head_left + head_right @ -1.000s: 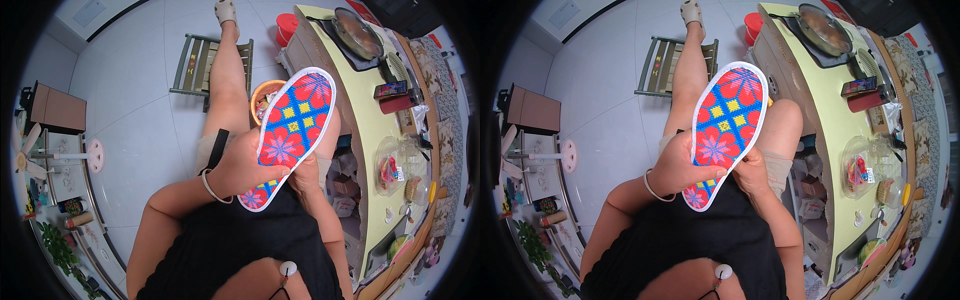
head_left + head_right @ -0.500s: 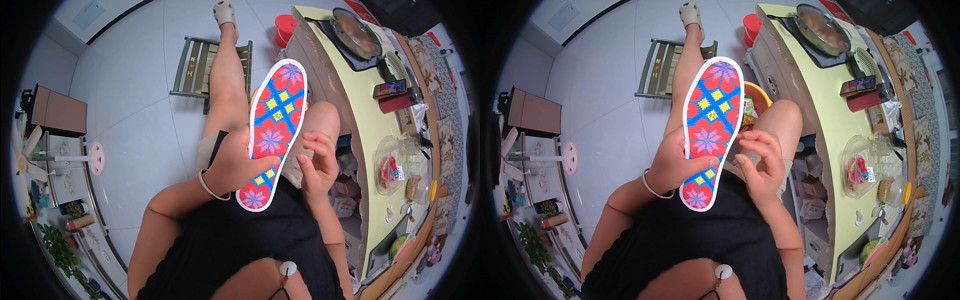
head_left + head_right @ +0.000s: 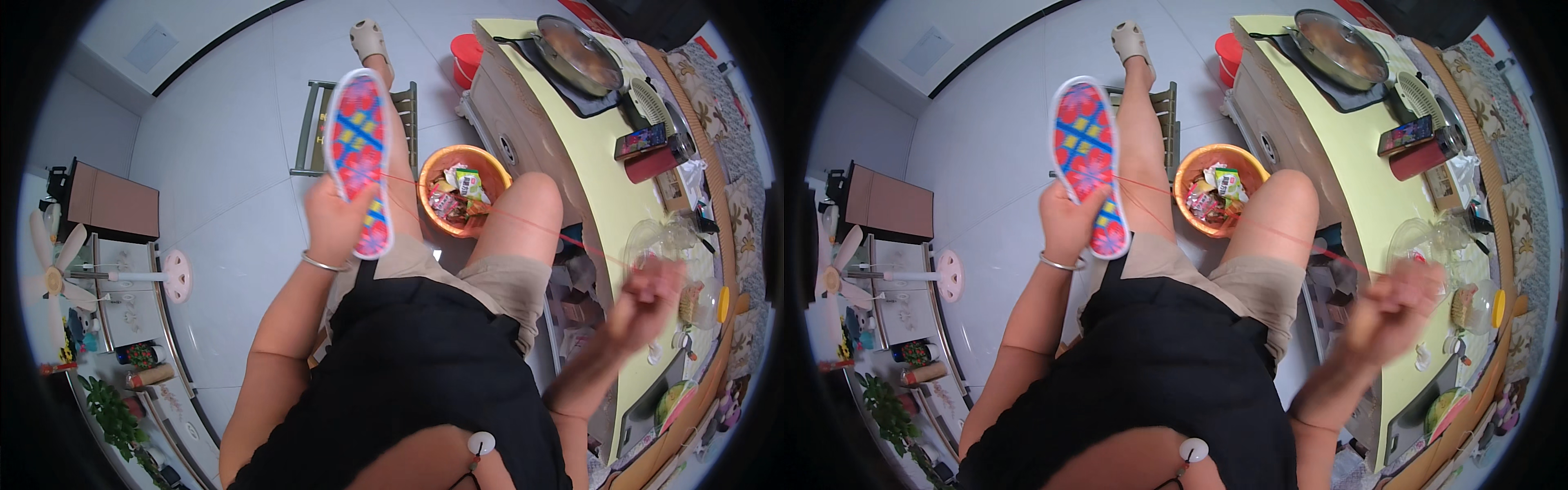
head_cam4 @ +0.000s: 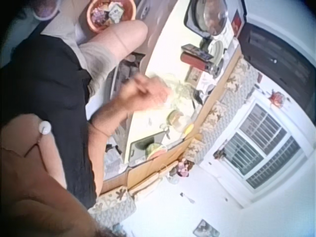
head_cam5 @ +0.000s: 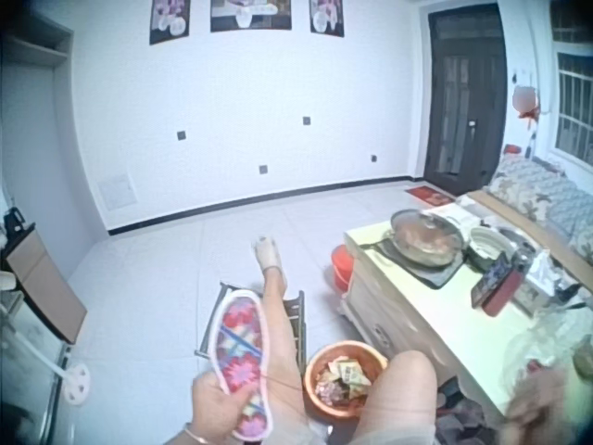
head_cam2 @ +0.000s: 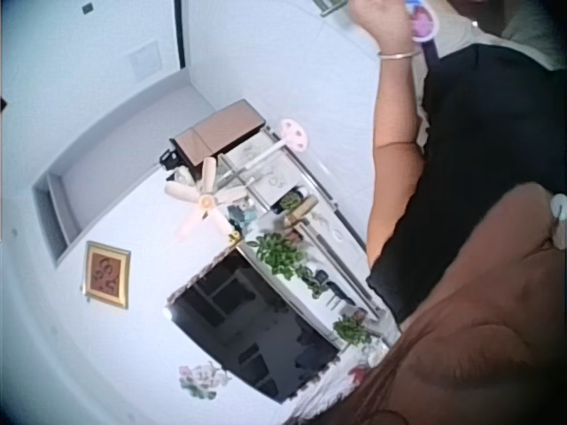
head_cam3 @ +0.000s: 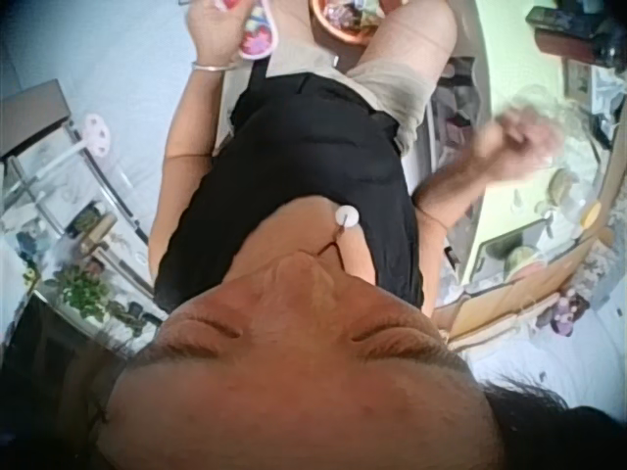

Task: The person sews a colorful embroidered shoe insole by hand using a needle and red thread, pulling the thread through the material and adjusting the insole in their lap.

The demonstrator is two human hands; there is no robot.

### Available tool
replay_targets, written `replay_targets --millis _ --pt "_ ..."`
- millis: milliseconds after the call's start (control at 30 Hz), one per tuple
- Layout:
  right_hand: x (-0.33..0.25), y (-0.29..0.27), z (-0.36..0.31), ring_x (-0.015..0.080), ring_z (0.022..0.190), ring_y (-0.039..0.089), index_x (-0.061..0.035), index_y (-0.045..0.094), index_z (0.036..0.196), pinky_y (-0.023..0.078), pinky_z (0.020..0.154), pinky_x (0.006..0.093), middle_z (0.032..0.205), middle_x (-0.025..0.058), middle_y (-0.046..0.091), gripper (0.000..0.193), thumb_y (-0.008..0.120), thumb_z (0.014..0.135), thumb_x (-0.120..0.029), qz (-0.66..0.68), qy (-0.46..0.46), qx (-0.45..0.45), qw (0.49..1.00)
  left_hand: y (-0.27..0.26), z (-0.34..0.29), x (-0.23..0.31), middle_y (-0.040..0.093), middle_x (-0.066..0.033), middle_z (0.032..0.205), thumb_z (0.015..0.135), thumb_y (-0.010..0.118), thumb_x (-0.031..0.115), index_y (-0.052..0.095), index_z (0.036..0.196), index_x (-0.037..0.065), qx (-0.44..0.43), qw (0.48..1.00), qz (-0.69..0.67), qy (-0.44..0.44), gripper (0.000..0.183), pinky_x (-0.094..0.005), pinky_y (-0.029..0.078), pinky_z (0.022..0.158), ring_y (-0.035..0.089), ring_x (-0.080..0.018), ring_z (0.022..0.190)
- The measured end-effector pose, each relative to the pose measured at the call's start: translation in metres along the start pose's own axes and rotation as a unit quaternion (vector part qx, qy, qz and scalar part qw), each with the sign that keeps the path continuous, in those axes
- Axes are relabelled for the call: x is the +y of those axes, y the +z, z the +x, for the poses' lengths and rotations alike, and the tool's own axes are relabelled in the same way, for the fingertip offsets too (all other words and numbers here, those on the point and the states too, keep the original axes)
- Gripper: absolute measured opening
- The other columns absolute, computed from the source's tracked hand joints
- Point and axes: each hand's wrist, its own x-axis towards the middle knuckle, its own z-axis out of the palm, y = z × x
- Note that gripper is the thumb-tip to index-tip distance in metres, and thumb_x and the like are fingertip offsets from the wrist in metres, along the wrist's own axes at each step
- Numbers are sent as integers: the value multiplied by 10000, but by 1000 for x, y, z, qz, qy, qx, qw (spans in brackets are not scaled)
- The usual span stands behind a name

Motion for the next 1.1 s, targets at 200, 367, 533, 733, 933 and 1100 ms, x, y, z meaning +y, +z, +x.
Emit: replay_targets --millis 200,367,533,733,933,1100 --pt "-295 -246 11 193 608 380 4 425 703 410 629 373 659 75 421 177 546 795 94 16 -307 172 936 -63 41 -47 683 -80 823 748 665 -8 644 889 -28 132 986 103 16 144 -287 508 668 630 -125 714" --pt "-222 -206 23 225 629 533 41 526 869 489 643 334 723 119 536 62 510 893 -15 -290 -407 275 822 -23 11 -28 679 -72 866 760 670 -15 636 926 -24 52 998 5 -20 169 -272 511 689 630 -112 752" --pt "4 -32 -4 93 658 513 -5 588 1017 433 607 209 785 27 564 167 565 856 -42 -453 -151 113 871 23 -25 30 670 -86 917 779 665 -6 614 982 -29 -149 963 -203 -97 211 -274 528 707 644 -129 785" --pt "102 43 -36 234 605 580 -8 631 862 464 555 319 693 94 596 160 664 712 36 -592 -176 -258 743 33 -46 52 662 -90 956 772 690 28 580 1024 -26 -207 952 -208 -84 280 -277 530 729 642 -131 823" --pt "116 47 -37 252 560 549 -11 639 861 441 503 349 645 84 557 180 683 689 17 -583 -195 -288 734 32 -51 56 648 -87 998 764 705 38 542 1063 -25 -218 960 -161 -73 347 -271 522 758 634 -132 862" --pt "119 45 -39 250 562 549 -9 646 857 440 503 347 636 81 546 178 685 684 3 -590 -209 -289 724 33 -53 60 640 -90 1019 763 707 35 519 1088 -24 -216 962 -154 -69 380 -271 515 772 628 -132 884"
